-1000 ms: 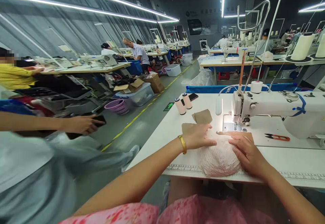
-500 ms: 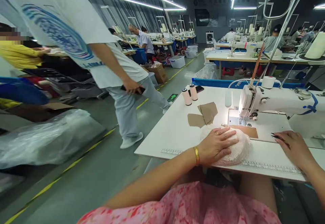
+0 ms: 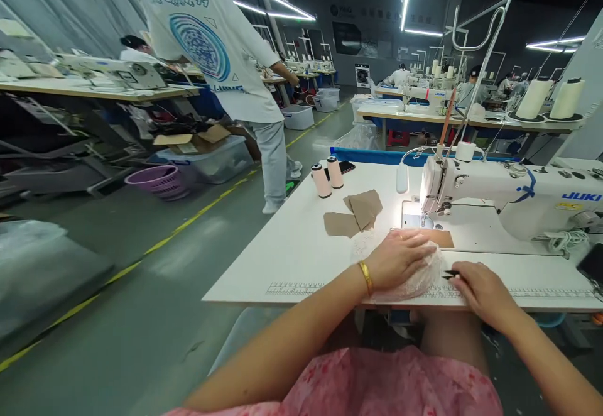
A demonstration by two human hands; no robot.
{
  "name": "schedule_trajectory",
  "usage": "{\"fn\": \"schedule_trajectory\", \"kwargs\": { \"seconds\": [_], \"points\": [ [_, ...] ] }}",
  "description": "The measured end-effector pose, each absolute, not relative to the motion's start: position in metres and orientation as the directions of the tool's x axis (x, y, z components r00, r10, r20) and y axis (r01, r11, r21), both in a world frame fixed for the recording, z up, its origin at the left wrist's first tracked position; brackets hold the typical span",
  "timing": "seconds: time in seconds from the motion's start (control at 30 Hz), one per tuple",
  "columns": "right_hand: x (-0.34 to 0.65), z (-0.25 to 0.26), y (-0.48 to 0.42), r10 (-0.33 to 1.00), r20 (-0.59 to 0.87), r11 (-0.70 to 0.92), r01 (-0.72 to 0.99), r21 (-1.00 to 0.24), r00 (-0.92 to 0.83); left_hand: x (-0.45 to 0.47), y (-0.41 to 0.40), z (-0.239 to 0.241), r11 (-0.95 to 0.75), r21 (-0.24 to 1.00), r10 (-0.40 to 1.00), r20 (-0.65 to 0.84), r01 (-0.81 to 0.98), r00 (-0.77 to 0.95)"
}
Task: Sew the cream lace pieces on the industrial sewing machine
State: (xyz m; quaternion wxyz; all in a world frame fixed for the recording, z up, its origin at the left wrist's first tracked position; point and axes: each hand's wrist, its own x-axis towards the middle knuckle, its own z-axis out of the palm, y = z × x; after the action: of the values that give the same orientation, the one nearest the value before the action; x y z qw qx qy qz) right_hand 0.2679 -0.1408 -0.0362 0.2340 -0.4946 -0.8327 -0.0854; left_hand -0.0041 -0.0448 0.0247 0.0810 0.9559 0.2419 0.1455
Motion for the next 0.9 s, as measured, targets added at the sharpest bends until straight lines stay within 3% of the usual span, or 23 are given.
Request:
{"fn": "schedule_trajectory", "kwargs": {
  "seconds": [0.13,0.3,0.73,0.9],
  "points": [
    [0.246,-0.025,-0.151,0.76,0.415,0.562,0.826,-0.033,-0.5,0.002,-0.045,0.011,-0.873,0.216,0.48,0.218,0.438,0.85],
    [0.242,-0.014,-0.143,0.663,0.376,0.652,0.746,0.133,-0.647,-0.001,-0.047,0.016,-0.868,0.235,0.485,0.22,0.437,0.846],
    [0.246,-0.012,-0.138,0.593,0.329,0.749,0.653,0.11,-0.735,0.001,-0.049,0.014,-0.862,0.239,0.5,0.251,0.447,0.829],
    [0.243,-0.008,-0.136,0.574,0.33,0.735,0.649,0.197,-0.749,0.0,-0.048,0.013,-0.863,0.24,0.499,0.259,0.445,0.827]
  ]
}}
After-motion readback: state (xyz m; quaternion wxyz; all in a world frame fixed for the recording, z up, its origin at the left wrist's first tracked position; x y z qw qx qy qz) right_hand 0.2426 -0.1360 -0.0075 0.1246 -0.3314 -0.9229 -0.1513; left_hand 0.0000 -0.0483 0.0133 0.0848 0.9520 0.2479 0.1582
